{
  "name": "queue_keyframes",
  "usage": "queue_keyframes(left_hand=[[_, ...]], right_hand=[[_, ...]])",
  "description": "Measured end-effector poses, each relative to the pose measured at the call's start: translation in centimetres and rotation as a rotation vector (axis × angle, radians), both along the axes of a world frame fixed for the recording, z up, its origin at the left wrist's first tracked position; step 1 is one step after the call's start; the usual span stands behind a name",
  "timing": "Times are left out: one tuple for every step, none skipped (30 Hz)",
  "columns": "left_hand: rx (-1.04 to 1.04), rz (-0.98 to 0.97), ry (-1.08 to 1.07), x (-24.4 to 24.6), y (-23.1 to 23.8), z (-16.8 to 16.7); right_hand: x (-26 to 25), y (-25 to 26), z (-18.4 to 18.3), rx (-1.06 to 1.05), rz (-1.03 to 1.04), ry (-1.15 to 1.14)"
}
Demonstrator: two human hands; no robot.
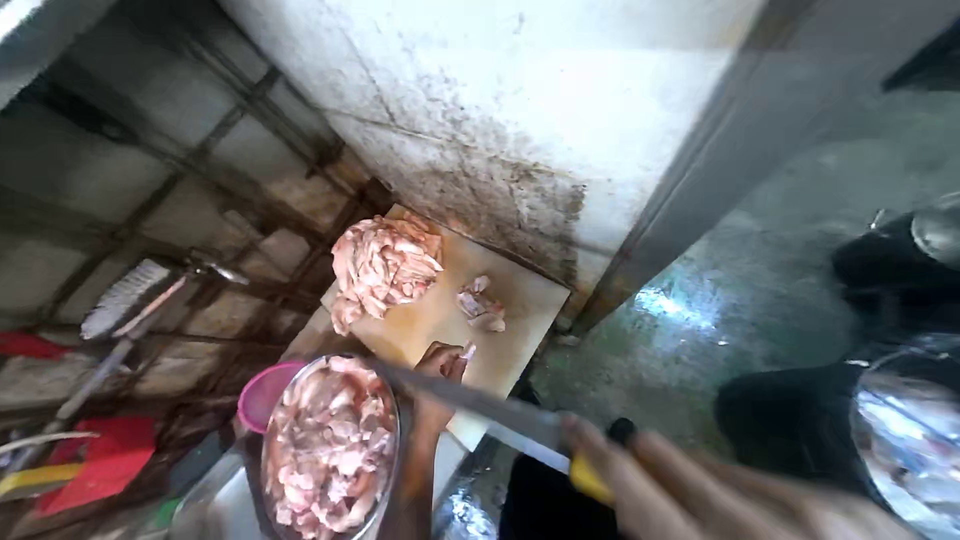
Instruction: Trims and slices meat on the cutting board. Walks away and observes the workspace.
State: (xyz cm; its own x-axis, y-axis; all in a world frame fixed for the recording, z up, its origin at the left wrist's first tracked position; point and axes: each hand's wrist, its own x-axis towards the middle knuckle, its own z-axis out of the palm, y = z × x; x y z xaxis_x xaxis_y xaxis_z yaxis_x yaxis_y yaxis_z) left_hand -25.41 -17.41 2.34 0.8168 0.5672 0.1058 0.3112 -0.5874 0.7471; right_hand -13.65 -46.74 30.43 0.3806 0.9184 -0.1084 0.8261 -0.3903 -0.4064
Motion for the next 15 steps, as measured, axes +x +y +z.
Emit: queue_keyframes(left_hand=[[0.131,-0.005,0.152,-0.4,-0.3,-0.9],[0.218,-0.015,0.258,-1.0,-0.6,-2.3],[0.236,-0.033,0.348,-1.6,-1.1,-3.8],[0.208,-0.056,0.444,-2.4,-1.8,-5.2],[0.164,-0.057,0.487,-3.3,-2.4,-6.4],[0.139,-0.021,0.454,-4.2,-3.0,-7.5],[0.137,0.043,0.373,-5.1,-3.5,-8.2],[0.126,0.114,0.305,-5.7,-3.9,-8.5],[0.100,0.181,0.263,-6.2,-4.2,-8.6],[0.076,0.236,0.233,-6.5,-4.5,-8.7],[0.059,0.273,0.216,-6.6,-4.6,-8.8],[0.043,0.300,0.205,-6.4,-4.7,-9.0],[0.020,0.323,0.200,-6.1,-4.7,-9.1],[0.001,0.347,0.199,-5.6,-4.8,-9.1],[-0.014,0.371,0.207,-5.1,-4.8,-9.1]], right_hand=[[1.7,0.4,-3.1,0.022,-0.061,-0.007],[3.0,0.8,-6.8,0.049,-0.120,-0.027],[3.7,1.0,-10.6,0.069,-0.176,-0.032],[4.0,0.9,-13.9,0.052,-0.212,0.011],[4.2,0.7,-16.5,0.005,-0.228,0.082],[4.2,0.5,-18.6,-0.046,-0.239,0.159],[4.0,0.3,-20.4,-0.082,-0.252,0.221],[3.5,0.1,-22.0,-0.104,-0.269,0.268],[3.0,0.0,-23.4,-0.115,-0.283,0.307],[2.5,0.0,-24.8,-0.118,-0.289,0.336],[2.0,0.1,-26.1,-0.121,-0.284,0.351],[1.5,0.4,-27.1,-0.144,-0.270,0.358],[1.0,0.9,-28.0,-0.181,-0.251,0.358],[0.5,1.4,-28.8,-0.223,-0.229,0.351],[0.0,2.0,-29.4,-0.256,-0.203,0.340]])
